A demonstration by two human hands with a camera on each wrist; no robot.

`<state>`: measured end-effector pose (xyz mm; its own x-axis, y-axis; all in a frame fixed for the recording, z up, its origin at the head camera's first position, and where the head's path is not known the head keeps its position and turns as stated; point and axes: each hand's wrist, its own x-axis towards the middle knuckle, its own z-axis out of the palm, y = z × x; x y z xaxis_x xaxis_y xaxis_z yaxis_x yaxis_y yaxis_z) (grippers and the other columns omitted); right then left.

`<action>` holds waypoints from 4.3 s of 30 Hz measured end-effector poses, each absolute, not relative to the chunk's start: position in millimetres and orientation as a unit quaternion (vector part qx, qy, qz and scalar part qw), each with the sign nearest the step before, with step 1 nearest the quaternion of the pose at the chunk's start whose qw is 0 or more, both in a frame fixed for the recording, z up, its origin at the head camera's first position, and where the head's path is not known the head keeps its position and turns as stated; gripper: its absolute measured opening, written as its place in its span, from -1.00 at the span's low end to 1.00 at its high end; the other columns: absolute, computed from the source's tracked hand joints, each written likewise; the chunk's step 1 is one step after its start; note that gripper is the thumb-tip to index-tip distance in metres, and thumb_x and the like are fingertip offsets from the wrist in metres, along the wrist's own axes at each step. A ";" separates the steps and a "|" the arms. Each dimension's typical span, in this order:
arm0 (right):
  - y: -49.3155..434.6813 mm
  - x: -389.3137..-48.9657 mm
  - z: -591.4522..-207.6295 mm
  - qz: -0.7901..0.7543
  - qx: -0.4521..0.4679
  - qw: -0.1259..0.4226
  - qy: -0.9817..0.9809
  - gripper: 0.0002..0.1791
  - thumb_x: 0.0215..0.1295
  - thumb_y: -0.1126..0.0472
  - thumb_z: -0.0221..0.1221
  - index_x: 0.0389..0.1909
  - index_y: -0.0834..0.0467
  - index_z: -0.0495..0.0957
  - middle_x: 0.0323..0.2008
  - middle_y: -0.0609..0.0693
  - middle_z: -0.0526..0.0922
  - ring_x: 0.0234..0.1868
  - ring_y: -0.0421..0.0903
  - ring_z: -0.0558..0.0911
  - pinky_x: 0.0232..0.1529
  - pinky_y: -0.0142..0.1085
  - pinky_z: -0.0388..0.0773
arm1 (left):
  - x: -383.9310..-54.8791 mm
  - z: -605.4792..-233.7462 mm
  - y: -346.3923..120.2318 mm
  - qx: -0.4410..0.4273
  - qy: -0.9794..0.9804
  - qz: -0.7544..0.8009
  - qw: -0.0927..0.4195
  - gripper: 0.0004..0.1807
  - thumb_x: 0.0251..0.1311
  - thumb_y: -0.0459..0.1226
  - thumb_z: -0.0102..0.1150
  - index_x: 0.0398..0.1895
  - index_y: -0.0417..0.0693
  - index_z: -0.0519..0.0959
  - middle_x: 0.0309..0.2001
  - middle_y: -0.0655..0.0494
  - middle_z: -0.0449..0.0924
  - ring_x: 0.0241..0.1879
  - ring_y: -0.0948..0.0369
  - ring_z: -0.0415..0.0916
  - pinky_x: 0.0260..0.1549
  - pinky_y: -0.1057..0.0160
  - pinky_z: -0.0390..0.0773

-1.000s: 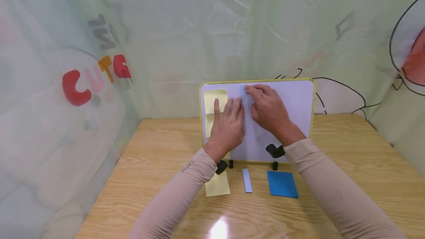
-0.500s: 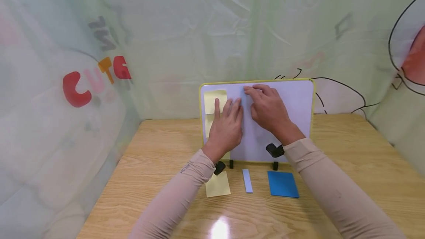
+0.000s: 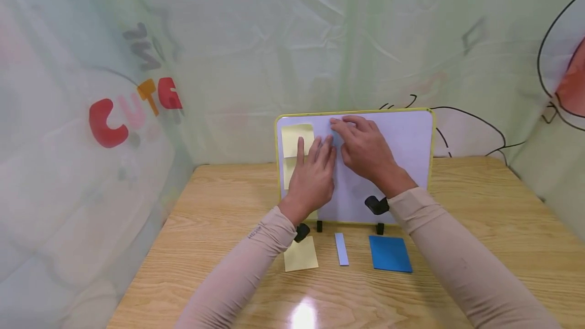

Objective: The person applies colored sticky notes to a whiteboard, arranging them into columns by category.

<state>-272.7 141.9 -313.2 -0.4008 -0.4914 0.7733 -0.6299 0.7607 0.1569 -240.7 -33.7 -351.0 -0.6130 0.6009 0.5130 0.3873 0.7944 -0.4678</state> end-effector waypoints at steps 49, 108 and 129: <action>149.5 -273.6 -311.7 0.013 0.384 0.444 -0.809 -0.49 0.09 0.35 0.33 0.09 0.45 0.58 0.14 0.30 0.60 0.21 0.20 0.54 0.25 -0.01 0.43 | -235.4 -358.8 -31.1 -0.274 -0.888 0.165 0.331 -0.37 0.33 -0.05 -0.08 0.43 -0.09 0.39 0.52 -0.12 0.12 0.48 -0.09 0.03 0.36 -0.36 -0.13; 162.6 -181.2 -411.3 0.266 0.288 0.319 -0.863 -0.76 0.11 0.46 0.32 -0.16 0.26 0.71 -0.22 0.08 0.73 -0.17 0.04 0.66 -0.17 -0.02 0.63 | -161.6 -443.5 -76.8 -0.340 -0.898 -0.214 0.179 -0.83 0.33 -0.11 0.22 -0.18 0.14 0.76 -0.27 0.32 0.67 -0.27 0.36 0.61 -0.34 0.40 0.54; 156.9 -158.5 -433.2 0.292 0.324 0.128 -0.891 -0.81 0.34 0.33 0.23 -0.09 0.20 0.72 -0.14 -0.04 0.73 -0.10 -0.02 0.68 -0.10 -0.07 0.62 | -158.1 -456.6 -82.7 -0.331 -0.895 -0.263 0.140 -0.84 0.35 -0.17 0.21 -0.18 0.07 0.76 -0.23 0.31 0.68 -0.21 0.38 0.58 -0.24 0.40 0.55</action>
<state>-158.5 156.9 -433.2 -0.7568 -0.5027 0.4178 -0.6525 0.6196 -0.4362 -158.1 -82.7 -456.6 -0.7408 0.5197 0.4256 0.6673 0.6419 0.3777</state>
